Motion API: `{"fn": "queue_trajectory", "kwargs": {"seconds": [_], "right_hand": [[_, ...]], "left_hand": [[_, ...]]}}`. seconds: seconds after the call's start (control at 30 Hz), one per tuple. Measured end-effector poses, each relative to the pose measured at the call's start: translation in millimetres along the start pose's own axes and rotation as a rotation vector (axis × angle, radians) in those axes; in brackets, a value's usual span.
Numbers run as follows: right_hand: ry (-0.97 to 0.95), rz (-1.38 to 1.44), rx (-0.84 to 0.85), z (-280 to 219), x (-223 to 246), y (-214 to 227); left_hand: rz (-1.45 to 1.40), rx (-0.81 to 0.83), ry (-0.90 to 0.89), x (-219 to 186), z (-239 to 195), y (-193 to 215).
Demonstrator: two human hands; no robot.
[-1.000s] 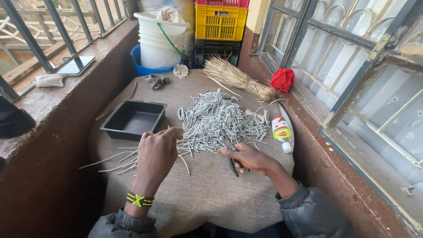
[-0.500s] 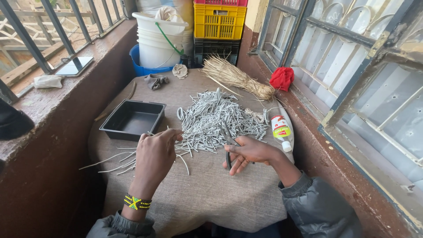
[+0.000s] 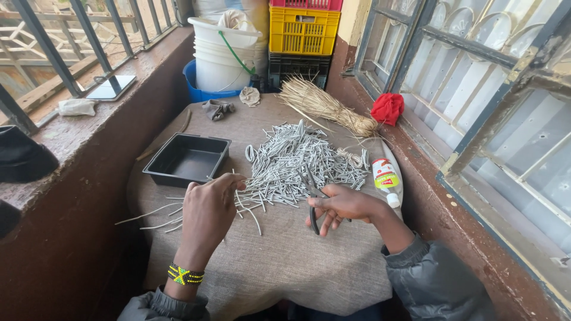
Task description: Cutting thin metal wires into smaller pieces using a pair of wire cutters.
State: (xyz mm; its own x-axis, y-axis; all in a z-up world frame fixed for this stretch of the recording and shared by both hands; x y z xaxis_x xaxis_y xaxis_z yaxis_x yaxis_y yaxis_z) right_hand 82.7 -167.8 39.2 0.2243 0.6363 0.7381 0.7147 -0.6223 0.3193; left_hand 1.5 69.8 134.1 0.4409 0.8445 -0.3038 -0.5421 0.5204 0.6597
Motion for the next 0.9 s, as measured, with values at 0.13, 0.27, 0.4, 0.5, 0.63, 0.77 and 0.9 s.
{"fn": "queue_trajectory", "kwargs": {"seconds": [0.13,0.27,0.4,0.5,0.63,0.77,0.9], "right_hand": [[-0.007,-0.021,0.007,3,-1,1],[0.031,-0.002,-0.039,6,6,2],[0.076,0.003,-0.092,6,12,8],[0.131,-0.023,-0.149,13,12,13],[0.176,0.068,-0.155,15,14,11],[0.283,0.144,-0.089,9,24,0],[0.248,0.235,-0.085,16,27,-4]], "left_hand": [[-0.035,0.013,-0.010,-4,0,2],[-0.017,0.061,-0.050,-13,-2,-5],[-0.088,0.090,-0.056,-21,-6,-7],[-0.164,0.071,-0.057,-19,-9,-10],[-0.436,-0.096,0.005,-13,-8,-10],[-1.098,-0.175,0.050,2,-13,-63],[-1.105,-0.040,0.100,-12,-4,-108]]}}
Point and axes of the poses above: each hand's wrist, its own z-axis towards the middle knuckle, its own y-axis out of the back of the hand, x = y × z, the point moved 9 cm from there along z, towards the middle knuckle, and after that the axes turned 14 degrees about -y, right-handed, at the moved point
